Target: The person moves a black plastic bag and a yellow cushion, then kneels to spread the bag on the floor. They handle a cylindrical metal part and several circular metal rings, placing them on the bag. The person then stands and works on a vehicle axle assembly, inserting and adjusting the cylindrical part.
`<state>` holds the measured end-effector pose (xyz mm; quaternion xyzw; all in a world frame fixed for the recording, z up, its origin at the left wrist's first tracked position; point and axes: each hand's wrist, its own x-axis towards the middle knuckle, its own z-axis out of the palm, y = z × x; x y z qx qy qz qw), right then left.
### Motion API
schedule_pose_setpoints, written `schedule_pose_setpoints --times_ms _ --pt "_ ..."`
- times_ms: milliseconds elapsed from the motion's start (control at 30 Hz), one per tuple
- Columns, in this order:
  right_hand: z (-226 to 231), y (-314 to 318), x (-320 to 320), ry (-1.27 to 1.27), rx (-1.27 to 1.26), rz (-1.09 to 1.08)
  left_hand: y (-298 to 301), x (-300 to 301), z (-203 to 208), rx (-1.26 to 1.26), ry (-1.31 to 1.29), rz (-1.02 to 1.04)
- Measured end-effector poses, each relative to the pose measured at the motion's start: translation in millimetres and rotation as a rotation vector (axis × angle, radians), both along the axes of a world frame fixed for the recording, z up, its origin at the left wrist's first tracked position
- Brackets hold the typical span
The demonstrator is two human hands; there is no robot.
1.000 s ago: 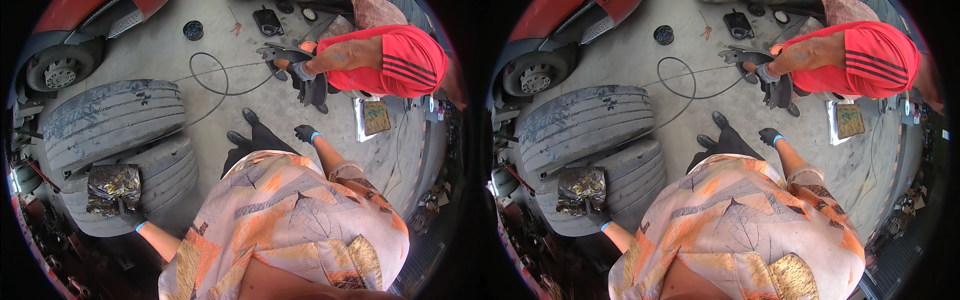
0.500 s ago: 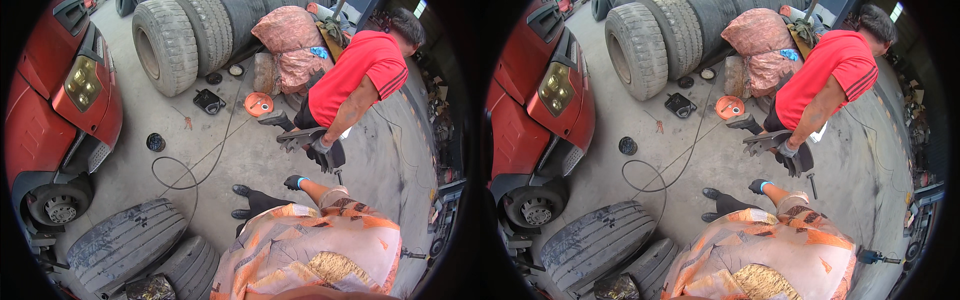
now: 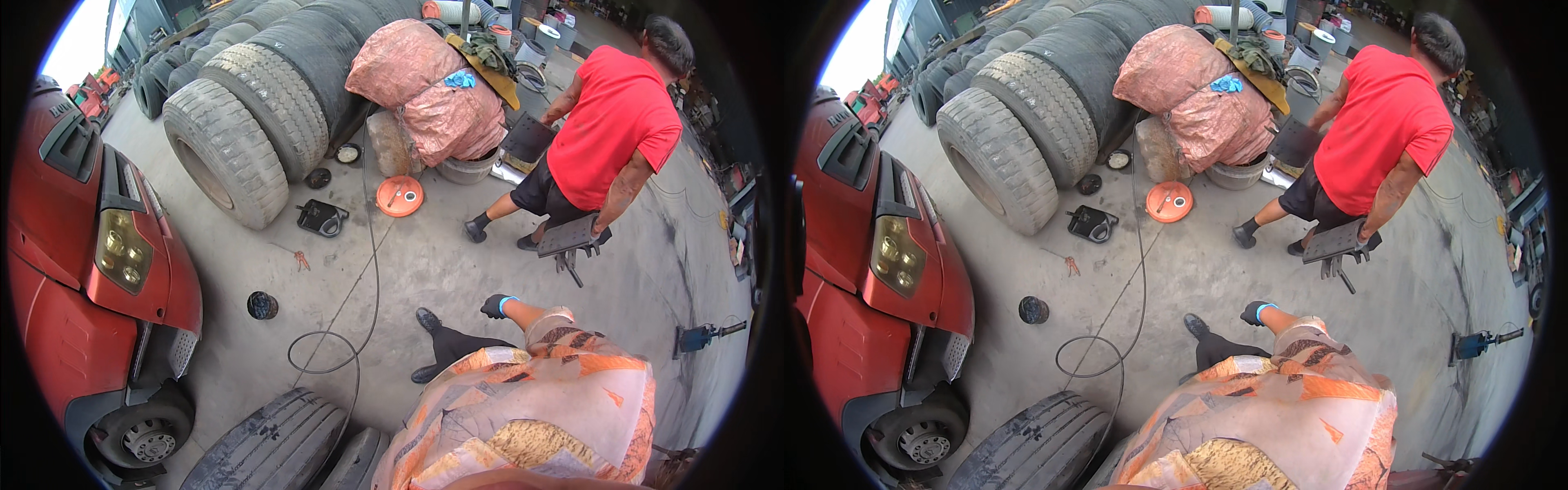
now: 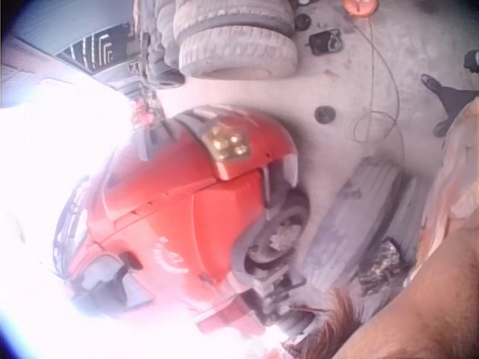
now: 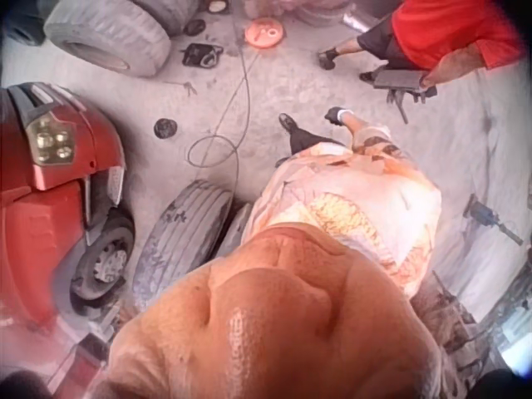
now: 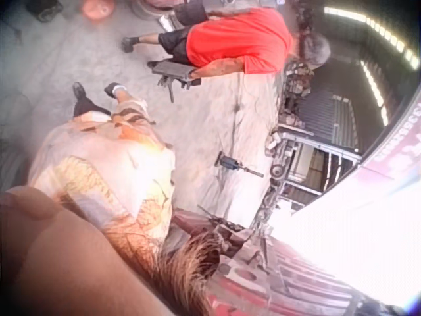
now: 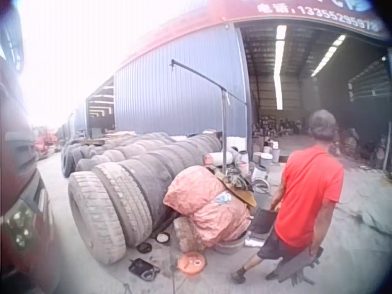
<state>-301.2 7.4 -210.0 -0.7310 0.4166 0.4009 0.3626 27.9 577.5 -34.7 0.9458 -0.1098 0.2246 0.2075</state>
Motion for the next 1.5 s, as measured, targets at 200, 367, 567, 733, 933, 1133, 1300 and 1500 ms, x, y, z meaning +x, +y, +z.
schedule_pose_setpoints --times_ms 200,367,567,733,933,1133,1300,1500 --pt "28 -20 14 -0.121 -0.027 -0.140 -29 19 17 0.026 -0.014 -0.107" --pt "46 -38 -8 -0.206 -0.064 -0.209 -63 34 28 0.046 -0.029 -0.171" --pt "41 -57 -71 -0.074 -0.053 -0.265 -104 53 39 0.071 -0.047 -0.244" --pt "37 -73 -109 -0.036 -0.050 -0.379 -132 71 53 0.087 -0.087 -0.289" --pt "-5 -88 -165 0.005 -0.055 -0.361 -165 100 60 0.082 -0.097 -0.379" --pt "19 -83 -158 -0.069 -0.113 -0.220 -176 124 71 0.078 -0.150 -0.428" --pt "36 -54 -162 -0.050 -0.180 -0.009 -177 143 79 0.044 -0.184 -0.498" --pt "-6 -31 -200 -0.052 -0.360 0.053 -210 123 92 0.012 -0.089 -0.546"
